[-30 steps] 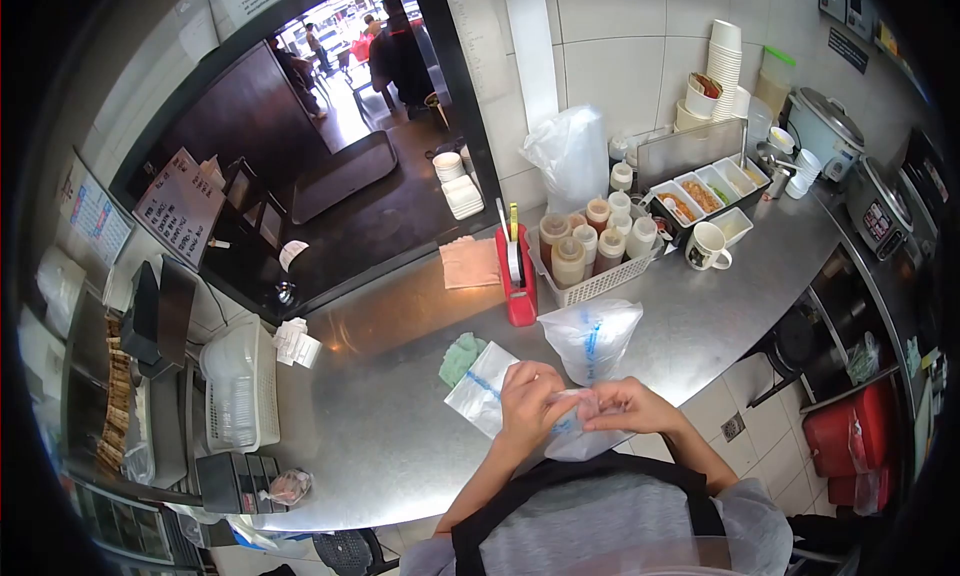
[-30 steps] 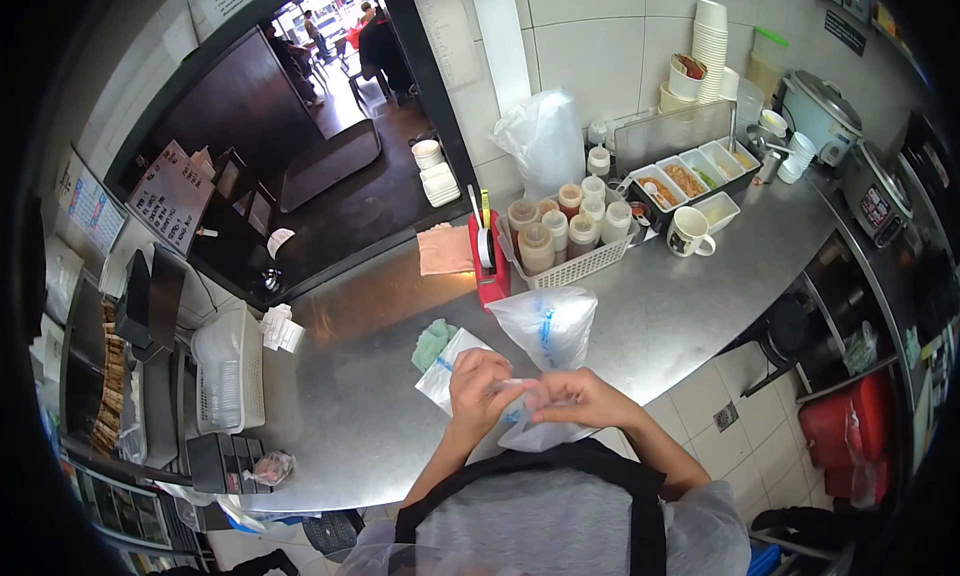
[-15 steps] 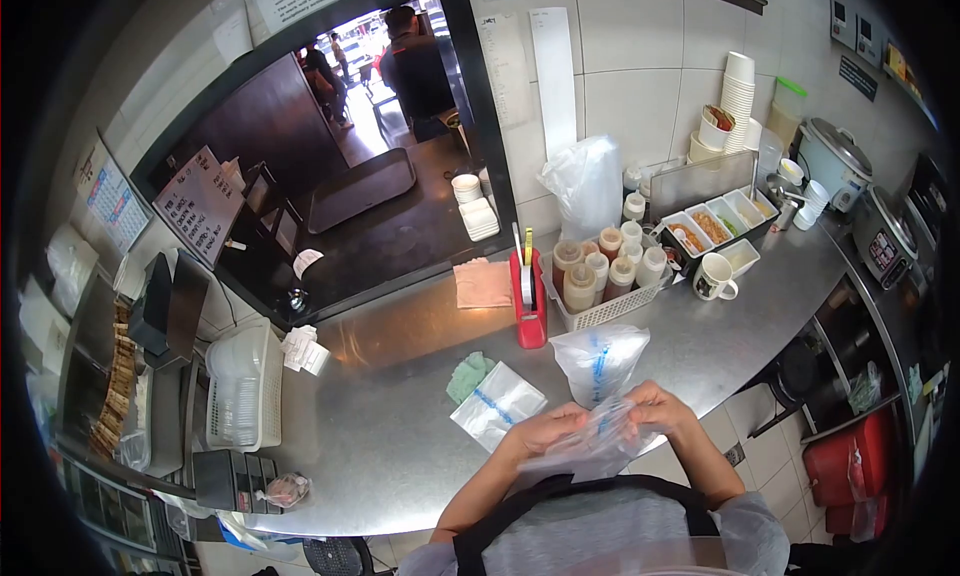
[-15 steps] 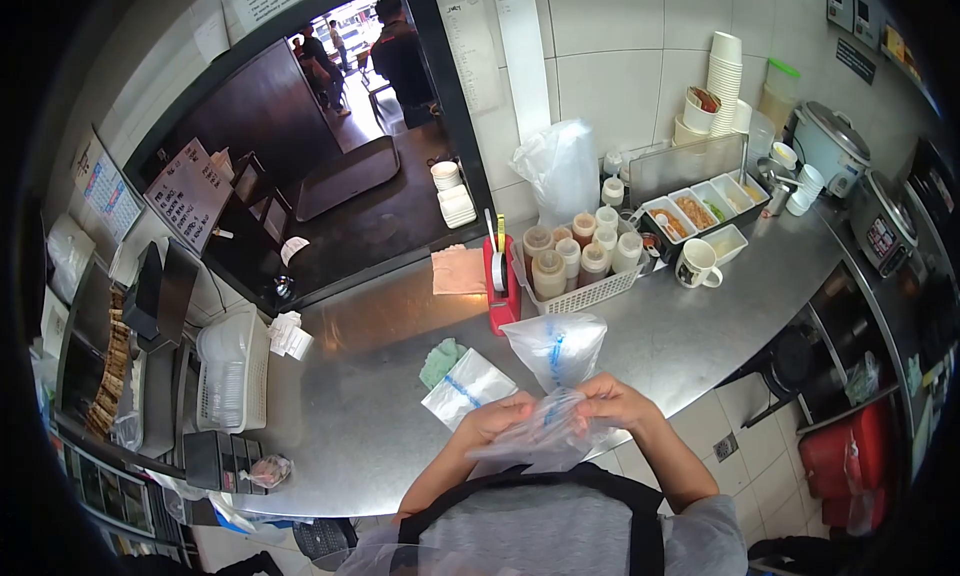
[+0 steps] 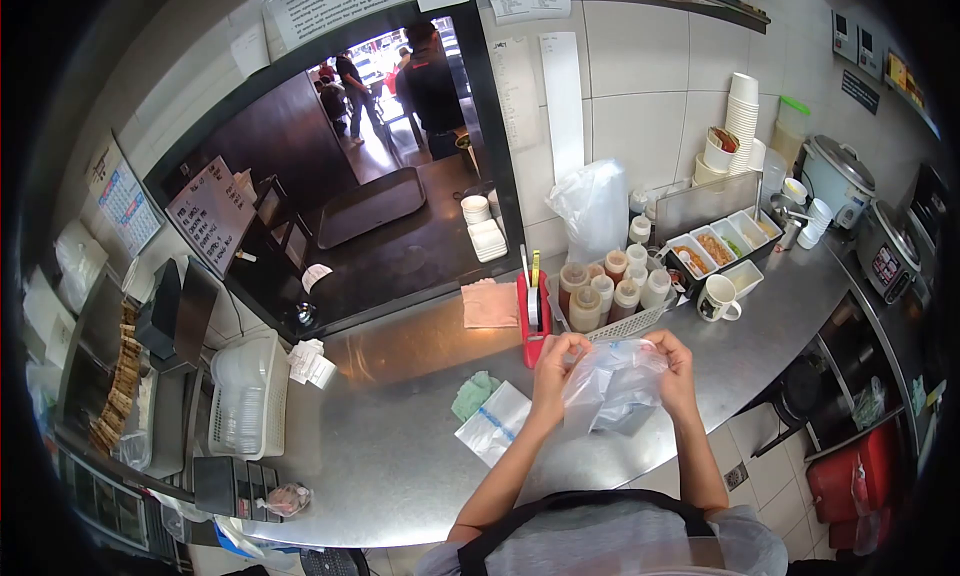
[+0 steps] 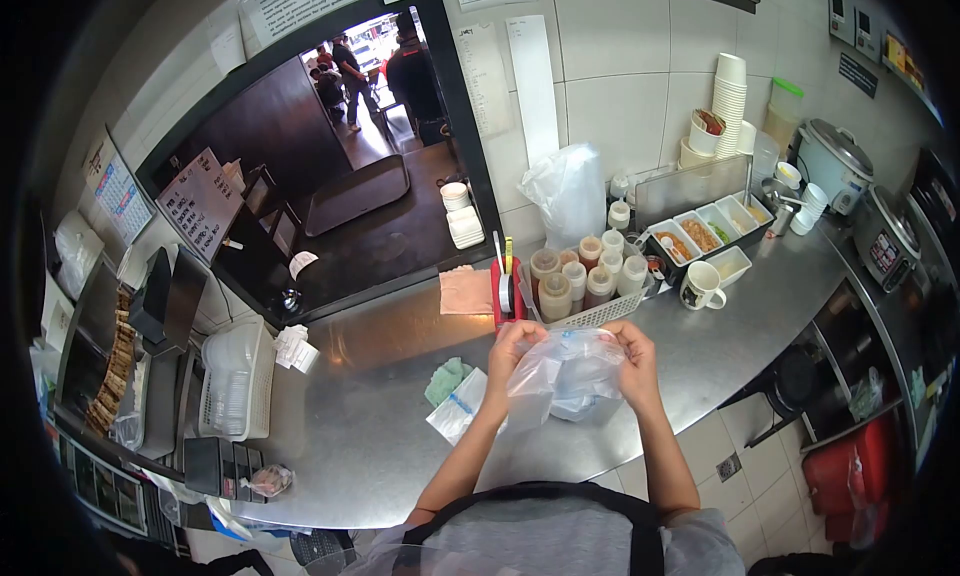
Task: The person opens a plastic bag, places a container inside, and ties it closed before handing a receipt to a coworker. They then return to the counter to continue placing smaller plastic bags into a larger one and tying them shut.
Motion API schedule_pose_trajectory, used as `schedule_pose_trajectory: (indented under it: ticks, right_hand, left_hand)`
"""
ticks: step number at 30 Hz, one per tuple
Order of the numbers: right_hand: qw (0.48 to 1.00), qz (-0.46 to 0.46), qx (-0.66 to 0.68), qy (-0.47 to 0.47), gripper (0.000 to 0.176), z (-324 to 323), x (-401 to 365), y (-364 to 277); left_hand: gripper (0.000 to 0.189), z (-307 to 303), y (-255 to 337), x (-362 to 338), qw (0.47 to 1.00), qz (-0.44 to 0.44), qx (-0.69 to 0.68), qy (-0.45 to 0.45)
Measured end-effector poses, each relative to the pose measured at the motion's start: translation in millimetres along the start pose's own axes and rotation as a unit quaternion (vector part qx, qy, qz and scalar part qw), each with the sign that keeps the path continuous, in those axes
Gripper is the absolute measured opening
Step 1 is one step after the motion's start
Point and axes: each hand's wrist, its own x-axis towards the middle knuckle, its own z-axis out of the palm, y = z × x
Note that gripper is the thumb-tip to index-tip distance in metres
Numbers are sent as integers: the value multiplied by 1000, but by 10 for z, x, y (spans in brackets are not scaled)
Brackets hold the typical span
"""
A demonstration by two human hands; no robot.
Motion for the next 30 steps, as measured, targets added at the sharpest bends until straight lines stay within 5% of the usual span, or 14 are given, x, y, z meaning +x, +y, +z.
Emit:
schedule_pose_trajectory:
  ticks: [4, 11, 14, 17, 21, 30]
  right_hand:
    - [998, 64, 1, 12, 9, -7, 35, 28]
    - [989, 144, -12, -7, 18, -98, 20, 332]
    - [994, 88, -65, -21, 8, -124, 22, 528]
    - [987, 157, 19, -23, 8, -173, 29, 556]
    - [968, 236, -85, -15, 12, -131, 4, 533]
    - [969, 232, -59, 53, 24, -72, -198, 824]
  left_hand:
    - [30, 114, -183, 7, 999, 25, 31, 6]
    - [22, 265, -622, -138, 994, -83, -71, -19]
    - [23, 259, -762, -167, 992, -81, -83, -39]
    - [22, 265, -782, -219, 995, -64, -67, -29]
    - [16, 204, -591, -187, 937, -289, -178, -81]
    - [14, 428, -903, -363, 925, -335, -178, -30]
